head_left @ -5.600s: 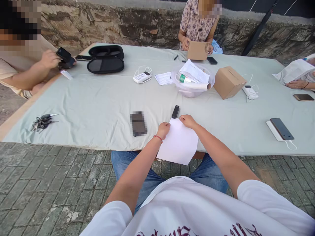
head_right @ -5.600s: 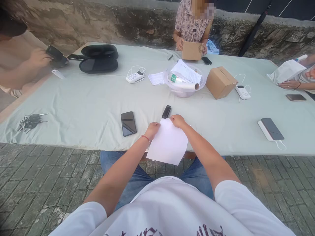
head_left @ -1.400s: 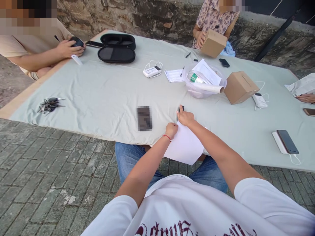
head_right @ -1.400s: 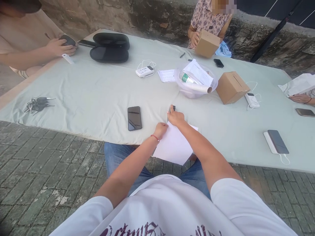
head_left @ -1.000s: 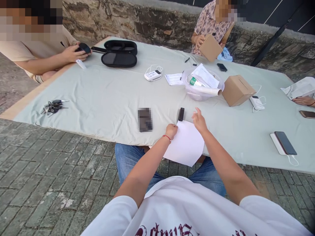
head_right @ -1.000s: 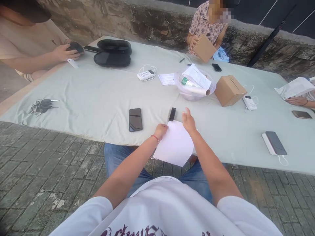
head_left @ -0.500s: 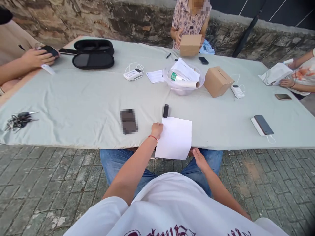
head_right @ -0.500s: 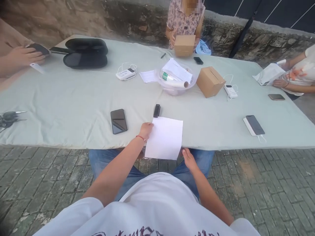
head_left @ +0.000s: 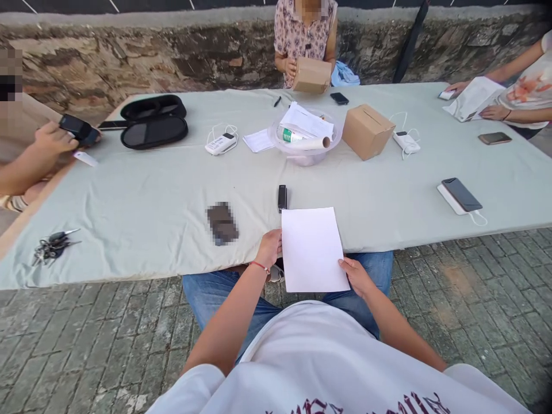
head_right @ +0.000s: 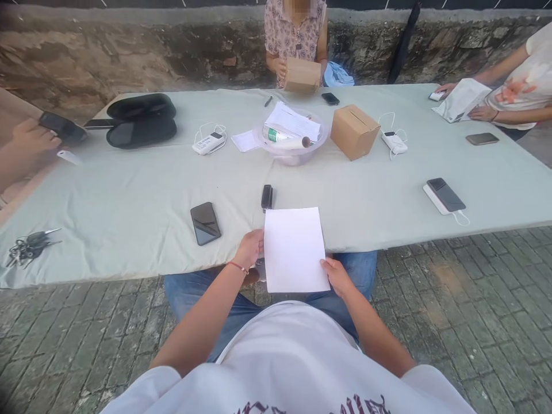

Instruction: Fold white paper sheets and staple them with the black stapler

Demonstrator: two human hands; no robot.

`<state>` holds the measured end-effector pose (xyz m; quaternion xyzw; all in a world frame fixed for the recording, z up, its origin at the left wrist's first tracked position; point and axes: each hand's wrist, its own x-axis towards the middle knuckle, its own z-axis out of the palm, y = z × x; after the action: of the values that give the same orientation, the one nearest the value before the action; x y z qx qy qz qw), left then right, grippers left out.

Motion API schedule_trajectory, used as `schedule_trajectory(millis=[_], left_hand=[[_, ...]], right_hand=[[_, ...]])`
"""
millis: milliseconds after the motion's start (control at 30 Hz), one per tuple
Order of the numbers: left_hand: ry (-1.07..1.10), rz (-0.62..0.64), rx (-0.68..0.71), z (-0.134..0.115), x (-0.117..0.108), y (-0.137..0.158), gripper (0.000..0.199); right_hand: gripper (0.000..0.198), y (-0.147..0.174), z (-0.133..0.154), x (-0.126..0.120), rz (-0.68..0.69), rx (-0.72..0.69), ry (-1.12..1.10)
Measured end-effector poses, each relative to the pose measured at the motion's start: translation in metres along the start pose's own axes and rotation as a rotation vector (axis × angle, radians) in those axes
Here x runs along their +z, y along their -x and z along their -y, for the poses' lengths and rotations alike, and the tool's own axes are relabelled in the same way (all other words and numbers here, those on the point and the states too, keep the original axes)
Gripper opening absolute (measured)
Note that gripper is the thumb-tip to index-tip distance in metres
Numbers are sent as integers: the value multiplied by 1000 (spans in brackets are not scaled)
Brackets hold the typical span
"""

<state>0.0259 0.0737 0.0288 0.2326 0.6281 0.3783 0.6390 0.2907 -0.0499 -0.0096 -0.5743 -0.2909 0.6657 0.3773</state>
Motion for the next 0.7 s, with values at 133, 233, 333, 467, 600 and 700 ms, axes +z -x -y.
schedule_trajectory(millis=[133,233,333,467,600,700], left_hand=[[65,175,-125,34,-18,33,38],[201,205,-156,57,-26,54,37],[262,195,-134,68,-30,66,41],[259,72,-97,67,-31,68,52],[293,59,-117,64,-22,63,50],[332,113,-100,64,-13,60,44]], right_hand=[[45,8,1,-8,31,47,-45],[38,9,0,-3,91,60,-85],[35,5,-1,6,86,50,-93],[34,-1,-2,15,-66,-22,-92],[37,-2,-2,7,-126,-29,-17],[36,1,4,-12,-249,-69,118]])
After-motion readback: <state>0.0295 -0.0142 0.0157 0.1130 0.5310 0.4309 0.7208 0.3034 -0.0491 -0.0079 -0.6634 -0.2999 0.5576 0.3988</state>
